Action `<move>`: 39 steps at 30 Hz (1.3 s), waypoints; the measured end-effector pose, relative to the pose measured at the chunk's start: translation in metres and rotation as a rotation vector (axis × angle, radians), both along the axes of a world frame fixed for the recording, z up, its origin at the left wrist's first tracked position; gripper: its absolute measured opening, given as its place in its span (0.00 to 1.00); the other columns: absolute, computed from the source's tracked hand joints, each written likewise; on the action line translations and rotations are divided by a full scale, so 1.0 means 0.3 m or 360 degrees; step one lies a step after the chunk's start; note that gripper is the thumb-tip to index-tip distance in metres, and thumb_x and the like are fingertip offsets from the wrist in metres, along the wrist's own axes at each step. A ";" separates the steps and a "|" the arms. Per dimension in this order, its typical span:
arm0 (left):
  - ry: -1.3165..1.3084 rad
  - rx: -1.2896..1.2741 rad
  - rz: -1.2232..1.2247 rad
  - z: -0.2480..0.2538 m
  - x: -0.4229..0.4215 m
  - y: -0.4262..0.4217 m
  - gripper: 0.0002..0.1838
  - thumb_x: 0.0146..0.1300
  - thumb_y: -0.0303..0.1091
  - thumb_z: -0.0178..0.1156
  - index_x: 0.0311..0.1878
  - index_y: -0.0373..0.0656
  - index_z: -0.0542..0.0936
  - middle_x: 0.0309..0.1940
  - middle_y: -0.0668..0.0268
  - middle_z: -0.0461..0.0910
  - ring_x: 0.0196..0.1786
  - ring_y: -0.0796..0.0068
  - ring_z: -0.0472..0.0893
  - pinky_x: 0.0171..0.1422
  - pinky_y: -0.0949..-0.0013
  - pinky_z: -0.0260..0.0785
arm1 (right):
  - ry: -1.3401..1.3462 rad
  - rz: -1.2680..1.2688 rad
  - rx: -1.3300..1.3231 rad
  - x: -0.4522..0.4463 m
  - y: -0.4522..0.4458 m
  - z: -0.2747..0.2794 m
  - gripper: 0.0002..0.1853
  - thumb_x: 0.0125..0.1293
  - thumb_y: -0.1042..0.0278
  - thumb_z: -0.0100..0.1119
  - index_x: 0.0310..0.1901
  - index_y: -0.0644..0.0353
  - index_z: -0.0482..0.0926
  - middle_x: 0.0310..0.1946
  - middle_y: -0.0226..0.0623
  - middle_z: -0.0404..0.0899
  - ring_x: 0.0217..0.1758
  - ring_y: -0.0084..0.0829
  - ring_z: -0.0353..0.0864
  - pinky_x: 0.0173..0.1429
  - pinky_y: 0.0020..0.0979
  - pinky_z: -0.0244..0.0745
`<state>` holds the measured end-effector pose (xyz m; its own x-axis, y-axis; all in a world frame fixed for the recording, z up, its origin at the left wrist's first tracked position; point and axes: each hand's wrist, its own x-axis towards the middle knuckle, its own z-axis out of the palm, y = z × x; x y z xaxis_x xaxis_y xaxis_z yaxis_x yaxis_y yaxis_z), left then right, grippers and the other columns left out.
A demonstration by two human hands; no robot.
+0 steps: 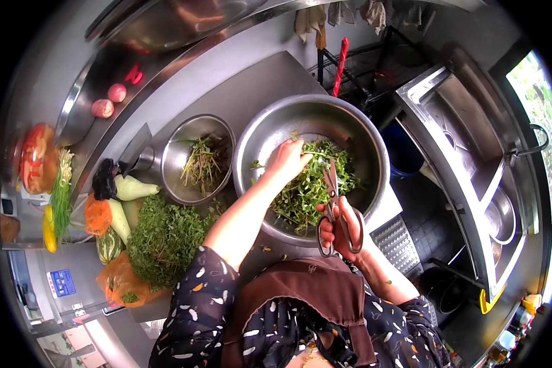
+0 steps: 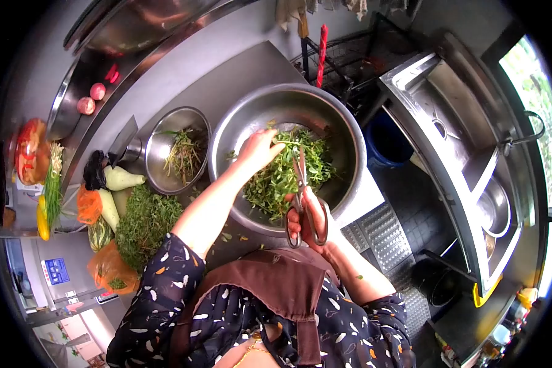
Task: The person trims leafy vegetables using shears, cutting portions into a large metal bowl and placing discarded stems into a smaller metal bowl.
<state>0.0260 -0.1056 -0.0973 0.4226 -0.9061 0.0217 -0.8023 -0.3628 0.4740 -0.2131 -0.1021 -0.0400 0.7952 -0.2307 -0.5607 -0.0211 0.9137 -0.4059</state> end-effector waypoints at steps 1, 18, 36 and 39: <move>0.0067 0.0205 -0.0014 -0.010 -0.012 -0.023 0.15 0.60 0.42 0.63 0.42 0.41 0.83 0.40 0.51 0.82 0.41 0.50 0.81 0.48 0.54 0.73 | 0.0007 -0.0001 -0.0002 -0.004 0.000 -0.004 0.31 0.69 0.34 0.44 0.50 0.60 0.69 0.21 0.31 0.64 0.20 0.25 0.64 0.25 0.29 0.63; 0.0294 -0.0511 0.0214 0.267 0.022 0.288 0.04 0.59 0.29 0.65 0.36 0.40 0.85 0.29 0.65 0.81 0.29 0.78 0.78 0.33 0.73 0.70 | 0.0195 0.0097 -0.0335 0.026 -0.006 -0.008 0.29 0.72 0.42 0.46 0.51 0.66 0.70 0.18 0.26 0.61 0.18 0.18 0.61 0.22 0.24 0.61; 0.0108 0.0262 -0.0376 -0.043 -0.159 0.158 0.33 0.52 0.22 0.63 0.64 0.49 0.69 0.68 0.49 0.60 0.64 0.50 0.70 0.65 0.56 0.69 | 0.0028 -0.0089 -0.0209 -0.061 0.010 0.091 0.33 0.70 0.32 0.36 0.58 0.55 0.69 0.22 0.26 0.61 0.21 0.22 0.61 0.26 0.27 0.60; 0.0635 -0.0013 -0.0030 -0.004 -0.013 0.128 0.27 0.50 0.20 0.62 0.57 0.46 0.75 0.52 0.55 0.79 0.54 0.58 0.79 0.59 0.63 0.72 | 0.0042 -0.0132 -0.0232 -0.092 0.010 0.096 0.33 0.70 0.32 0.36 0.58 0.55 0.69 0.23 0.26 0.61 0.21 0.22 0.60 0.26 0.27 0.59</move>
<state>0.0219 -0.0672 -0.0984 0.3827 -0.9142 -0.1335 -0.5607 -0.3447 0.7528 -0.2408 -0.0990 -0.0112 0.7555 -0.3755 -0.5369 0.0398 0.8443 -0.5345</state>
